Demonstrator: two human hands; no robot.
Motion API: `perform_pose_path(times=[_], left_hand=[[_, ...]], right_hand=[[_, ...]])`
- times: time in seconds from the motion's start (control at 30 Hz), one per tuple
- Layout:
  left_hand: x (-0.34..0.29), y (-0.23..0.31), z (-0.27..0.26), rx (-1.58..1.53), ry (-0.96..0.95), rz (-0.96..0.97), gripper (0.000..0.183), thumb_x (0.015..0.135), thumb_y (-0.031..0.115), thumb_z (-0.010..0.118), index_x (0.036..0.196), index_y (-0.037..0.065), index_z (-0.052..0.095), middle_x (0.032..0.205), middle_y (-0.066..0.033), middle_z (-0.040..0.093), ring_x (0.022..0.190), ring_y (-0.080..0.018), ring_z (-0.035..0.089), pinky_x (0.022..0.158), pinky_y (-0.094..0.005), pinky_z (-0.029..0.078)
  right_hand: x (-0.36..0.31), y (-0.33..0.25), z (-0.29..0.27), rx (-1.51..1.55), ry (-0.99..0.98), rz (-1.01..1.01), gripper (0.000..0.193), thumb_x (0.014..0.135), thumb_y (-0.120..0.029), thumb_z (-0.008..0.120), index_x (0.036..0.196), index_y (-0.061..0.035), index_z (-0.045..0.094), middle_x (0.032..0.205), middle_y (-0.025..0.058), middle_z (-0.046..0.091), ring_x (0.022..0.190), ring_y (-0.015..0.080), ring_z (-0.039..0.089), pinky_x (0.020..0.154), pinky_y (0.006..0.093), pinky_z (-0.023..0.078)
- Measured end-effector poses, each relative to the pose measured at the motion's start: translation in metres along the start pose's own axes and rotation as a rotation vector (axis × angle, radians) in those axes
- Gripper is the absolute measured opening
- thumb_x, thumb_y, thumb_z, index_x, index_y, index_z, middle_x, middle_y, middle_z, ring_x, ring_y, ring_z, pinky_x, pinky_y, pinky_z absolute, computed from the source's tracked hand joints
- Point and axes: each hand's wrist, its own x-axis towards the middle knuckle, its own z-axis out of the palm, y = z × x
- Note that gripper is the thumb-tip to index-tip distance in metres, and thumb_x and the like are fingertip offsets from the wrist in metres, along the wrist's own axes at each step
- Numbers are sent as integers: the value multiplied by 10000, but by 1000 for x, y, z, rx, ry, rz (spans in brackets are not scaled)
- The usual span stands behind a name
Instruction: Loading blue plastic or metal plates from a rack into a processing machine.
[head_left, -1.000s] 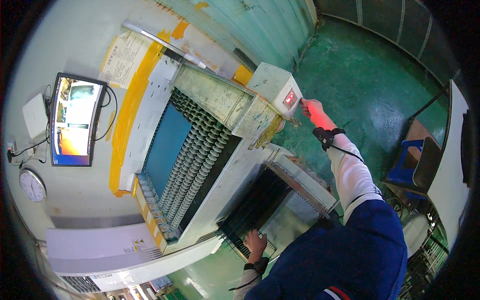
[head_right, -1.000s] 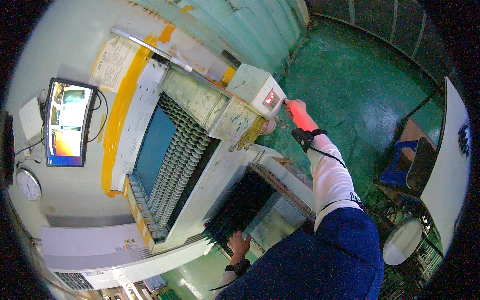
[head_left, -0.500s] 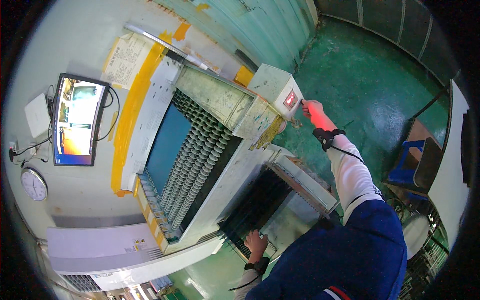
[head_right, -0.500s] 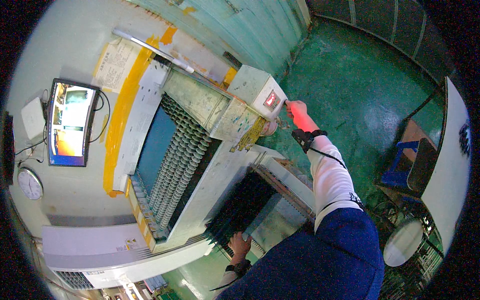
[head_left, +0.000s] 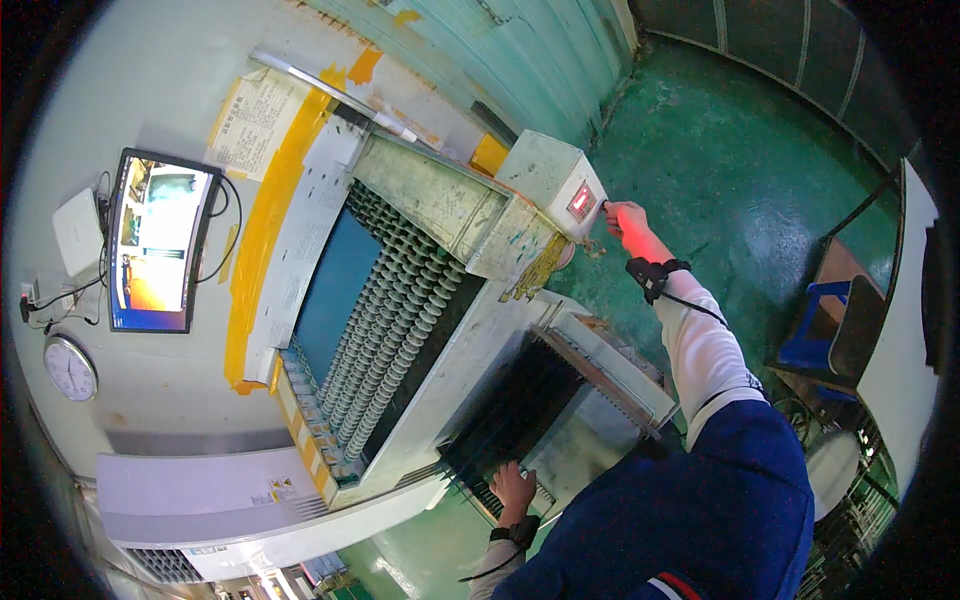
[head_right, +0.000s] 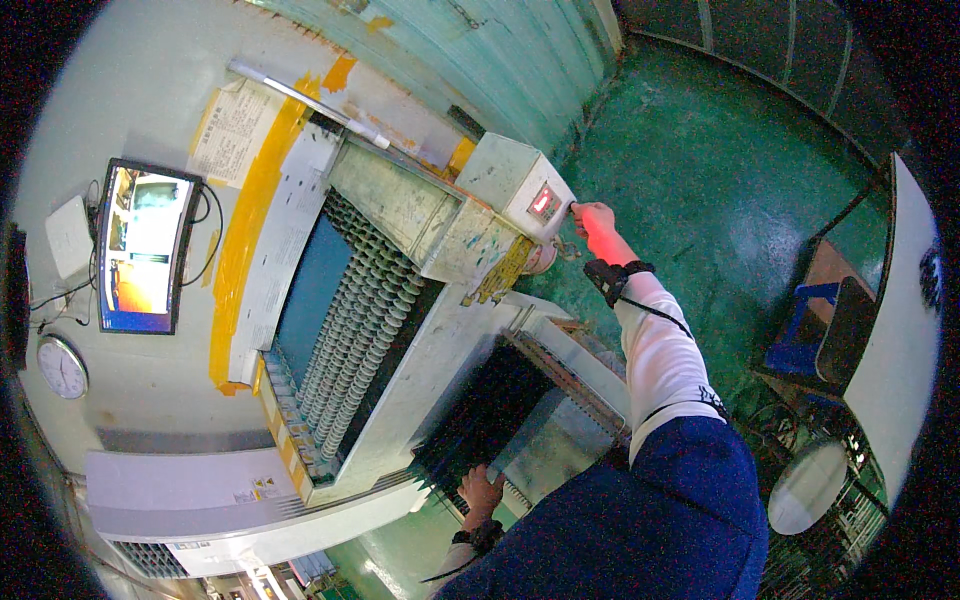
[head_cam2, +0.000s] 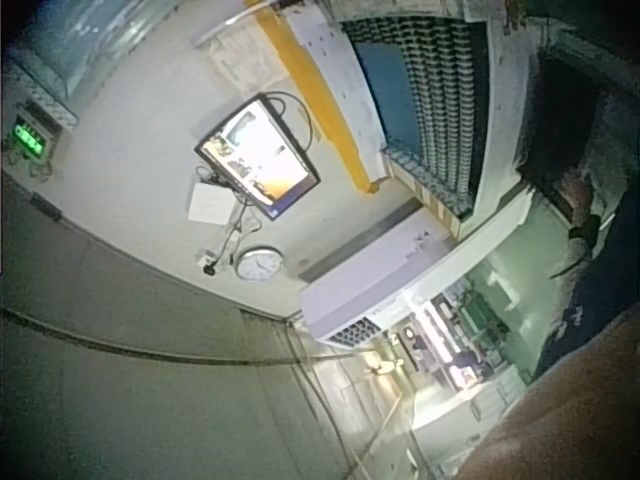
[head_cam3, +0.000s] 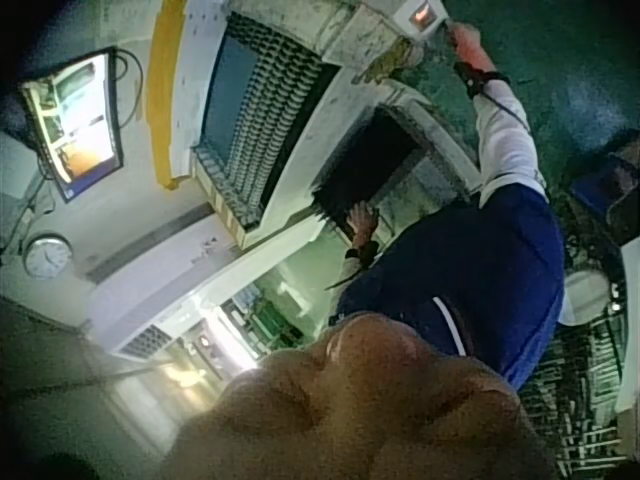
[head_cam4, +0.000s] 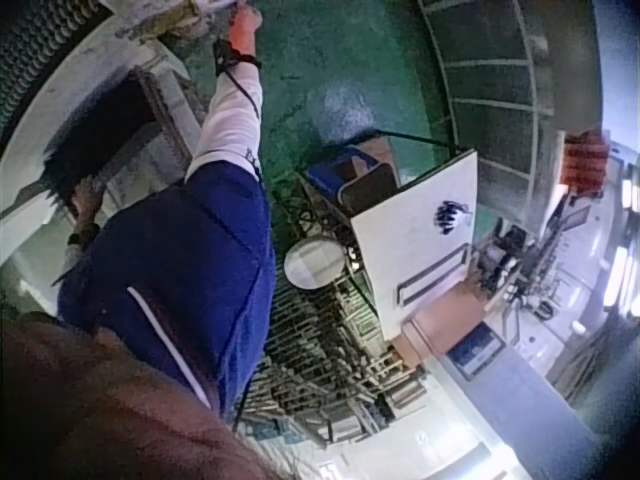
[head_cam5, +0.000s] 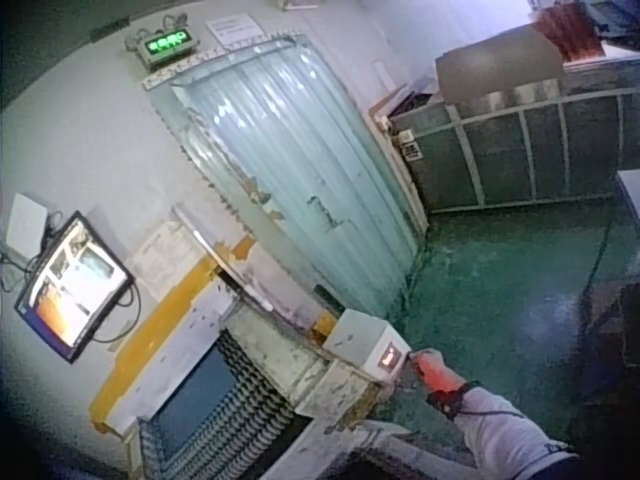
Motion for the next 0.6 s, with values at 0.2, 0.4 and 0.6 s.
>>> perform_pose_path(times=[0.2,0.4,0.6], left_hand=[[-1,7,-11,-63,-28,-24,499,730,371,718,1131,111,576,1177,-149,557,1110,-389,499,908,-555,363],[0,5,-8,-57,-41,-34,503,733,374,714,1134,104,576,1197,-156,553,1119,-390,497,917,-552,359],[0,4,-7,-40,-60,-40,514,739,381,705,1144,96,570,1230,-162,541,1133,-390,492,927,-550,355]], right_hand=[[-4,-4,1,-6,11,12,205,777,-125,732,851,-65,550,711,26,557,570,125,493,451,276,373],[1,1,-3,-59,5,24,171,787,-171,716,893,-81,616,754,-1,581,646,117,527,586,314,440],[7,5,-5,-54,-11,24,163,795,-193,717,875,-83,628,745,-5,582,644,113,527,587,313,440]])
